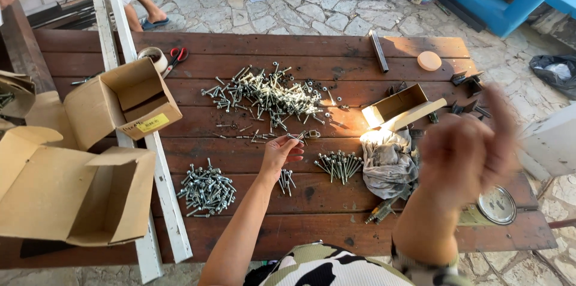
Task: Assembling small hardware by threading screws through metal eyelets on a wooden table.
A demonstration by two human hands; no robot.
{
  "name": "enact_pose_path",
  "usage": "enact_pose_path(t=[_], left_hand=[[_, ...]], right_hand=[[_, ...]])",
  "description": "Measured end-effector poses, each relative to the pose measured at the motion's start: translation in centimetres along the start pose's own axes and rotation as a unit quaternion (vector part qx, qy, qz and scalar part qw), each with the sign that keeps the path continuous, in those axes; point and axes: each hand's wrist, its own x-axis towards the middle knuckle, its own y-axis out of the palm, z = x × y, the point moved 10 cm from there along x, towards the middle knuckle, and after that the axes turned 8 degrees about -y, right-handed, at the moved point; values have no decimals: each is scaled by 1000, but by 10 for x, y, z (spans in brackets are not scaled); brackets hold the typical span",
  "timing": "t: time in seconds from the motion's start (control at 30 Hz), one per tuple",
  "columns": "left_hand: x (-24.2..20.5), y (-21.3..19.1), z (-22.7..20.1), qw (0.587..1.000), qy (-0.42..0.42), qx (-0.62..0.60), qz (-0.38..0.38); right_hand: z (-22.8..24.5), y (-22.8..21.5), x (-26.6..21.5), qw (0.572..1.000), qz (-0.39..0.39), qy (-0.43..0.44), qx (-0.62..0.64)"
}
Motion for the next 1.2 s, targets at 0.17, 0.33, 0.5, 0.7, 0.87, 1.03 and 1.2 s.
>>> enact_pose_path(t=[0.17,0.33,0.5,0.7,0.87,1.03,1.2], left_hand=[[-10,-8,-10,998,21,49,-13],[-24,0,-44,994,66,89,-20],[-23,-5,-28,994,97,35,-16],[-35,15,-10,990,26,135,32],[-26,23,-3,984,-3,173,48],[-35,38,-26,973,-48,193,116],[-31,29,-55,975,-1,182,131]], right_hand=[[66,150,21,893,446,39,-44],[48,161,30,901,431,23,-47],[-70,149,-53,910,390,140,-37],[-166,86,-182,853,426,259,-153],[-173,65,-220,842,419,259,-221],[-162,71,-209,844,420,196,-269],[-173,65,-209,879,258,372,-147]])
